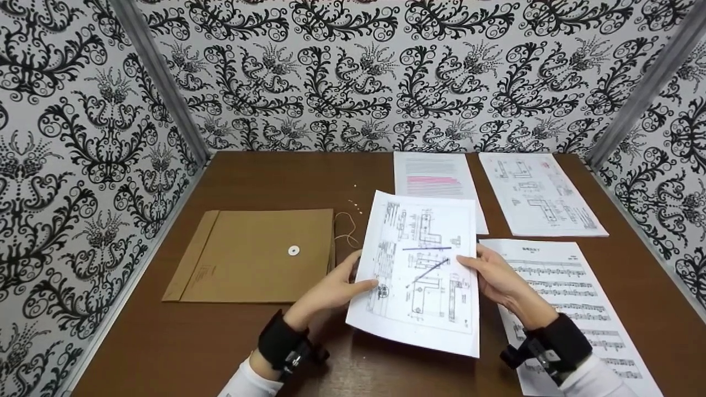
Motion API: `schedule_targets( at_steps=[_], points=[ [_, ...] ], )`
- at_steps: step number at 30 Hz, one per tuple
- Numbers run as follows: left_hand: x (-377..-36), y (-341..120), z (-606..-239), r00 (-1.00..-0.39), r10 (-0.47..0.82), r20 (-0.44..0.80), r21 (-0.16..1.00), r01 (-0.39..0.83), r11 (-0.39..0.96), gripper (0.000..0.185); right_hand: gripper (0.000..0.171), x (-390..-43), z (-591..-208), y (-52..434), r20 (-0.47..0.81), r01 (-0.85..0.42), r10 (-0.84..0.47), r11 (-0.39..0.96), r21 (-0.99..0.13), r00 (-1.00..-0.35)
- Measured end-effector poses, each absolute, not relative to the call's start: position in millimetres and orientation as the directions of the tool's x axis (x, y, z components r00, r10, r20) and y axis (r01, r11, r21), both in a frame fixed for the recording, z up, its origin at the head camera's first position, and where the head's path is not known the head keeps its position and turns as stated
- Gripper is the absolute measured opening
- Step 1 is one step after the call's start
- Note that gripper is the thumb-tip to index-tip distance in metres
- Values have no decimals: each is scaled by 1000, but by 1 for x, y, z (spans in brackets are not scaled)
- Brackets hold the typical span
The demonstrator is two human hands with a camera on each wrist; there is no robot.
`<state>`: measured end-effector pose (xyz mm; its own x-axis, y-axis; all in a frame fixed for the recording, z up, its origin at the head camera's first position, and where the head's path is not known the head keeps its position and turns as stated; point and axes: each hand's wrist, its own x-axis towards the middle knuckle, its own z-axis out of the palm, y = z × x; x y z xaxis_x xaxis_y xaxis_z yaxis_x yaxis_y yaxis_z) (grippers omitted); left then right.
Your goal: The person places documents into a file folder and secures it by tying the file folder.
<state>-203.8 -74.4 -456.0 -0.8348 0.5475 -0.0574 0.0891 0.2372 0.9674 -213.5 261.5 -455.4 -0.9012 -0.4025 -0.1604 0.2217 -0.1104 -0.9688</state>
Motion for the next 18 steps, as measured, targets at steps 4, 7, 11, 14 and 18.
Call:
schedule_targets(
  at_steps=[4,7,11,14,18],
  points=[
    [-207,-76,-457,-821,569,-44,980,75,184,73,64,-215,-452,260,-157,222,-404,-119,-968,-901],
    [-209,-77,-457,-818,573,-51,988,41,147,75,66,-216,-451,259,-155,220,-408,-118,-968,-900],
    [-211,-82,-457,-816,575,-64,992,9,124,78,67,-217,-451,259,-145,219,-421,-134,-966,-896],
    [-213,-85,-456,-813,578,-67,995,-10,102,79,65,-219,-451,260,-129,218,-448,-154,-964,-885],
    [-214,-89,-455,-802,593,-65,998,-49,43,78,58,-222,-450,260,-123,226,-472,-168,-960,-873]
  ],
)
